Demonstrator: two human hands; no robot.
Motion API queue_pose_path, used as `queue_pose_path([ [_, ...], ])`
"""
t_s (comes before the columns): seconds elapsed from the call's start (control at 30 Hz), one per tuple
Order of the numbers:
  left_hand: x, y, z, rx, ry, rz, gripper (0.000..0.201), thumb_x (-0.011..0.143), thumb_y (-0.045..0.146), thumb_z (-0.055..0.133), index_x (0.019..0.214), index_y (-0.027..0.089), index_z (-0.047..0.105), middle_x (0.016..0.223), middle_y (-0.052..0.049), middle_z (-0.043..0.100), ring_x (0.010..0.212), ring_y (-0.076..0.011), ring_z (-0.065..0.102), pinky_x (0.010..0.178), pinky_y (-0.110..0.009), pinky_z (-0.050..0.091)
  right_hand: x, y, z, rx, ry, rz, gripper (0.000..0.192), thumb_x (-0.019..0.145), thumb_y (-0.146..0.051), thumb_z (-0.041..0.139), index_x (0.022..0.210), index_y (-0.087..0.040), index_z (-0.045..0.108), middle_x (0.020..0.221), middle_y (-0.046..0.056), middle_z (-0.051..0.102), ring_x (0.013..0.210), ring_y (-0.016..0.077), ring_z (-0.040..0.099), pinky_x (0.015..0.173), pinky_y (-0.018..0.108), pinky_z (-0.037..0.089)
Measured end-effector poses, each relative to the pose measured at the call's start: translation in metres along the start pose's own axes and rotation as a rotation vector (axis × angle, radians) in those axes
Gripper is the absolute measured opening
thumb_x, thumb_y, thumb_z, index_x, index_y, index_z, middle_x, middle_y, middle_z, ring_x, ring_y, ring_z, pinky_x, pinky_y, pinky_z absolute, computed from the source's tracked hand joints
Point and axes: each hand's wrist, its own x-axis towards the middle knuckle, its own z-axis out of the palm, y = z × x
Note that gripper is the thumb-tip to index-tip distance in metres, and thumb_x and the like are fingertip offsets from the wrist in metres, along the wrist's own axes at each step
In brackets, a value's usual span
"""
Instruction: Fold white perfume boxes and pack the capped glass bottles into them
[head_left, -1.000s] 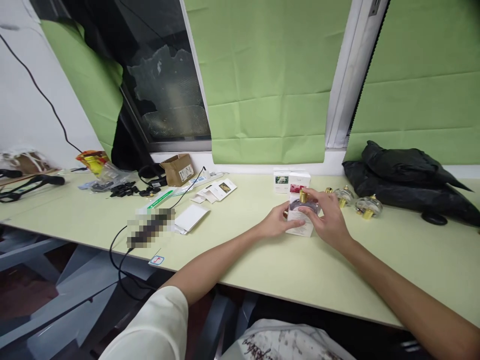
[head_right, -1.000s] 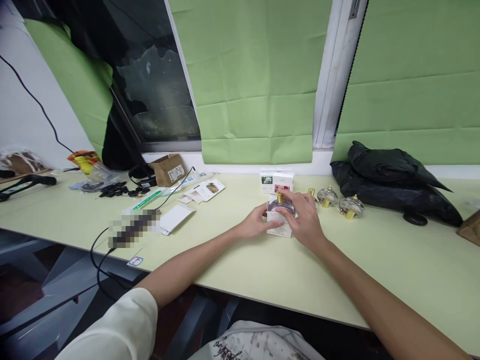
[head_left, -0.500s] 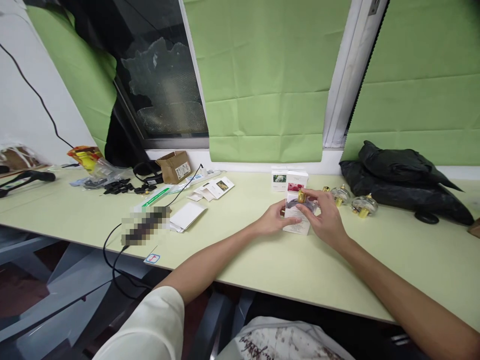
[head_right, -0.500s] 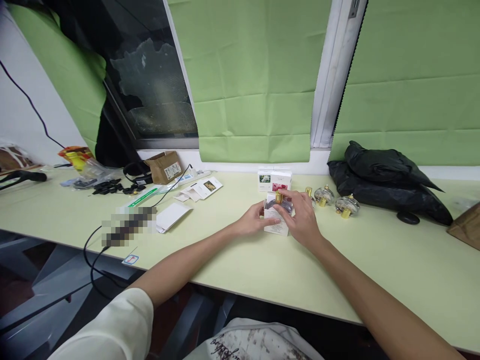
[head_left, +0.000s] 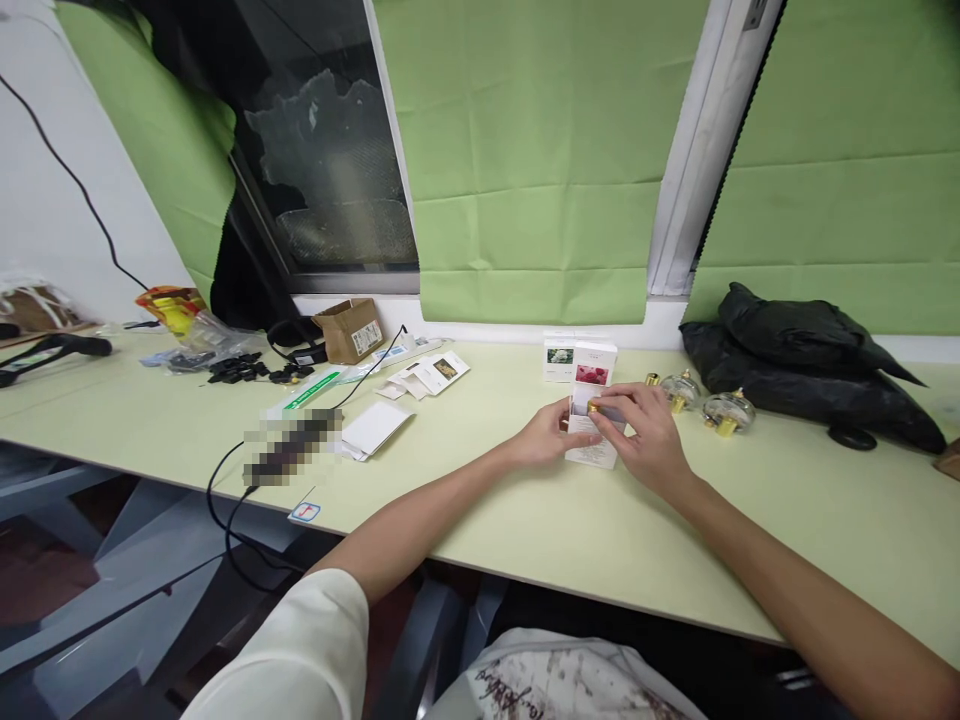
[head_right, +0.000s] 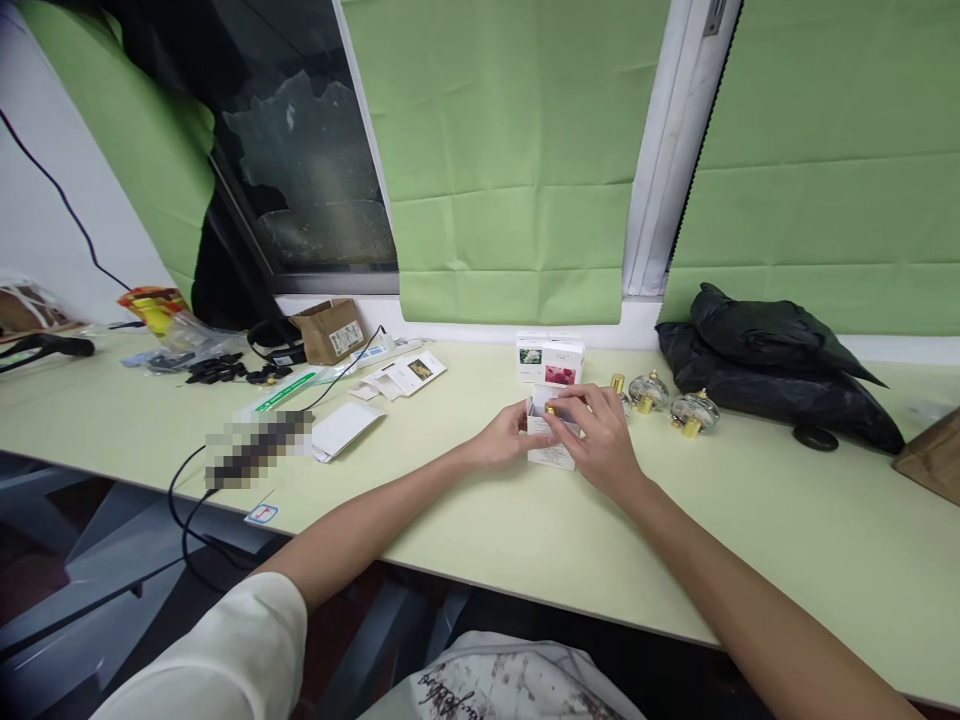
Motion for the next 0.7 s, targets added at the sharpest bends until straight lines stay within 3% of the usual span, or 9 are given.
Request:
queue_pose_path([
  [0.27, 0.0012, -0.002, -0.0015, -0.012, 0.001, -0.013, 0.065, 0.076, 0.043, 0.091, 0.129, 0.015, 0.065, 0.117, -0.013, 0.074, 0.1, -0.0249, 0.071, 0.087, -0.036, 0.055, -0.003, 0.0082, 0.0019, -0.011, 0.01, 0.014, 0.014, 0.097, -0.036, 0.067, 0.088, -0.03, 0.075, 0.106, 0.006, 0.074, 0.101, 0.0308, 0.063, 0.095, 0.056, 0.046],
  [0.7, -0.0014, 0.0015, -0.0049, 0.069, -0.023, 0.025, 0.061, 0.083, 0.044, 0.085, 0.132, 0.015, 0.063, 0.122, -0.013, 0.073, 0.107, -0.0269, 0.07, 0.091, -0.038, 0.055, 0.0018, 0.0006, -0.0027, 0.009, -0.079, 0.008, 0.016, 0.099, -0.035, 0.065, 0.088, -0.031, 0.076, 0.105, 0.005, 0.075, 0.105, 0.0309, 0.06, 0.097, 0.056, 0.045],
])
